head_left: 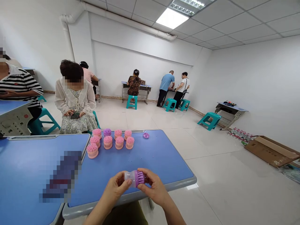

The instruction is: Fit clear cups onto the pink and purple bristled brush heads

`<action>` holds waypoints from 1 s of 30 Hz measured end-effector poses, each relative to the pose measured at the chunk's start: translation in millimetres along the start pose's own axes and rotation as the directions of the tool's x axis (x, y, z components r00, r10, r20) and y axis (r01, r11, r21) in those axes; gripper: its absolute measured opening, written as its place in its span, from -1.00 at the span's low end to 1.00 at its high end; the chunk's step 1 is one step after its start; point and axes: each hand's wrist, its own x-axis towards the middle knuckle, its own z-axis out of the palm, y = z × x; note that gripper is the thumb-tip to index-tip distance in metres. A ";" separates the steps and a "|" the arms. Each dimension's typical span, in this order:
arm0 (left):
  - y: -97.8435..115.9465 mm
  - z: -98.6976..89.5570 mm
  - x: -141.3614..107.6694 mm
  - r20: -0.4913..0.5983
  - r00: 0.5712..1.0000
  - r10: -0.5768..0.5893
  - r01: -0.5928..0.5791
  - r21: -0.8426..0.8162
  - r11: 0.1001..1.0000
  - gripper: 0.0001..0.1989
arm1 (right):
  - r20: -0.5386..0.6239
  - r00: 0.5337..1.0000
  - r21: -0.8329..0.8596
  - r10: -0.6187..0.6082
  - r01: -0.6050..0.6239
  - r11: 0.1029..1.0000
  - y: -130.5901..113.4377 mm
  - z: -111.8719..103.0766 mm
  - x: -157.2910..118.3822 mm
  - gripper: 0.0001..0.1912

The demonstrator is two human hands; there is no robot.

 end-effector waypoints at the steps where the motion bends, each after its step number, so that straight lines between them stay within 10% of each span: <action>1: -0.9 -0.3 0.5 0.005 1.000 0.012 -0.012 0.011 1.000 -0.57 | -0.001 1.000 -0.002 0.009 -0.009 1.000 0.2 -0.3 -0.2 -0.59; 30: -13.8 -1.2 3.9 -0.014 0.990 0.138 -0.135 0.116 0.984 -0.57 | 0.053 0.979 0.267 0.196 -0.203 0.942 8.0 -2.4 2.7 -0.26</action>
